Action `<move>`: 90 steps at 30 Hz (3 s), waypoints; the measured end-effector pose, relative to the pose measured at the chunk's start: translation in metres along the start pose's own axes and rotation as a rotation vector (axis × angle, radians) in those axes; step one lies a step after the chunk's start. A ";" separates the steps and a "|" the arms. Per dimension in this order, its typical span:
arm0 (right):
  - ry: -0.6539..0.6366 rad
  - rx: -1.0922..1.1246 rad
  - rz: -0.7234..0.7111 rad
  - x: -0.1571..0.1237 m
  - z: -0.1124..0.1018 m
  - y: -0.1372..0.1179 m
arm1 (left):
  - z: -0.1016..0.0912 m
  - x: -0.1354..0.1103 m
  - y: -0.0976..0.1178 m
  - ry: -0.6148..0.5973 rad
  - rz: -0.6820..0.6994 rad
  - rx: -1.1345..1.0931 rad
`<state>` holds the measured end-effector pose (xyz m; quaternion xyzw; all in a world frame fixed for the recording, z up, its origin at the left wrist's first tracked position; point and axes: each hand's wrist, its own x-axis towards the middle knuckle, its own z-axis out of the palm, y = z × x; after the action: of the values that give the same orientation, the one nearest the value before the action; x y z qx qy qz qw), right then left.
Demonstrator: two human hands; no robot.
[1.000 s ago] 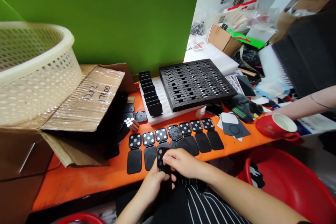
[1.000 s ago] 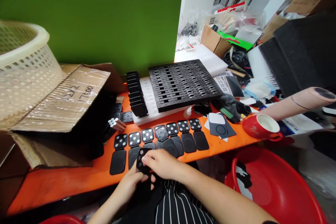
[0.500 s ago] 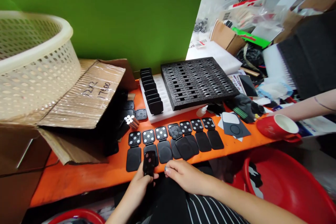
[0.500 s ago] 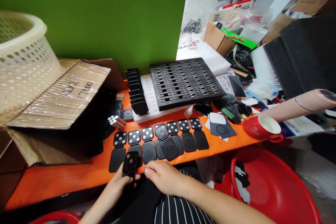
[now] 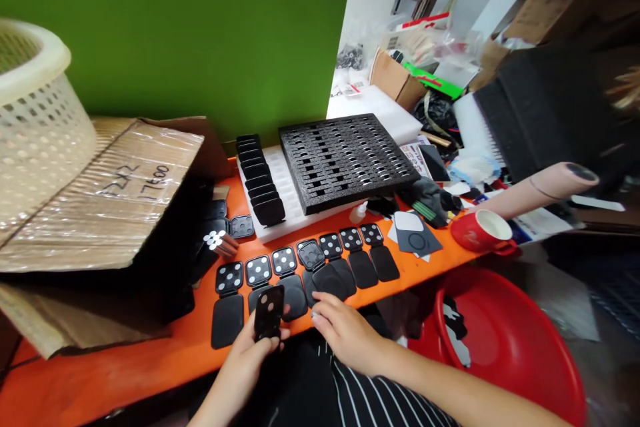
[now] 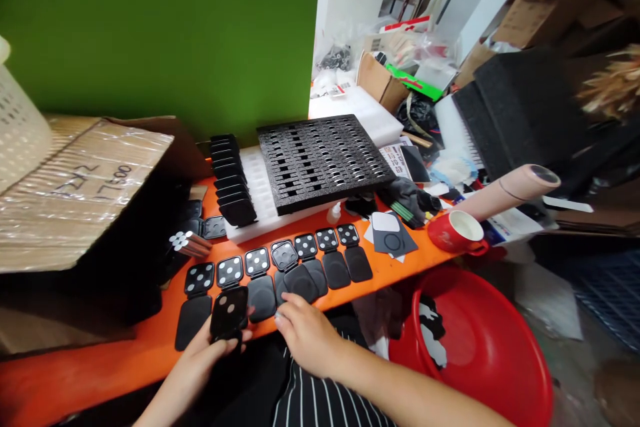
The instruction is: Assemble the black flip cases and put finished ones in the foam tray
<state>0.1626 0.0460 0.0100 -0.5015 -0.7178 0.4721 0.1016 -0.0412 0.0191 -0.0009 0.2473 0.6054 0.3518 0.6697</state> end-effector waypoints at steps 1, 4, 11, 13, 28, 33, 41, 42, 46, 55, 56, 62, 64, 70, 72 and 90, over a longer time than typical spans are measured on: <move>0.040 0.023 -0.001 -0.002 -0.002 0.001 | 0.002 0.001 0.001 -0.007 -0.008 -0.006; 0.212 0.085 0.031 -0.006 -0.007 0.013 | 0.007 0.005 0.002 -0.014 -0.033 -0.018; 0.507 0.477 0.379 -0.005 -0.011 0.060 | 0.017 0.012 -0.001 -0.095 -0.049 -0.079; 0.522 0.554 0.356 -0.004 -0.011 0.057 | 0.021 0.011 0.001 -0.073 -0.067 -0.126; 0.010 -0.154 -0.184 0.024 -0.017 -0.044 | 0.032 0.008 0.003 -0.109 0.278 0.270; -0.050 -0.449 -0.192 0.025 -0.023 -0.054 | 0.030 0.013 -0.003 -0.114 0.333 0.368; -0.049 -0.391 -0.144 0.029 -0.021 -0.055 | 0.021 0.016 -0.014 -0.118 0.396 0.575; -0.047 -0.347 -0.137 0.030 -0.020 -0.054 | 0.021 0.016 -0.016 -0.118 0.399 0.582; -0.034 -0.141 -0.136 0.033 -0.014 -0.045 | 0.023 0.015 -0.016 -0.151 0.400 0.529; -0.199 0.852 0.210 0.040 -0.010 -0.027 | 0.020 0.004 0.010 -0.076 0.307 0.269; -0.208 0.856 0.235 0.039 -0.012 -0.028 | 0.019 0.003 0.011 -0.075 0.325 0.304; -0.258 0.853 0.398 0.030 -0.016 -0.031 | 0.012 -0.006 0.008 -0.056 0.539 0.646; -0.289 0.917 0.451 0.028 -0.015 -0.030 | 0.011 -0.009 0.008 -0.046 0.648 0.765; -0.400 1.157 0.543 0.027 -0.016 -0.027 | 0.010 -0.013 0.016 -0.027 0.826 0.913; -0.409 1.212 0.547 0.027 -0.016 -0.025 | 0.010 -0.015 0.020 -0.050 0.825 0.917; -0.314 1.324 0.358 0.028 -0.010 -0.037 | 0.014 0.001 0.025 0.147 0.482 0.380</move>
<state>0.1322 0.0728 0.0352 -0.3704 -0.1921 0.8862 0.2013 -0.0314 0.0374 0.0192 0.4782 0.6310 0.3978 0.4635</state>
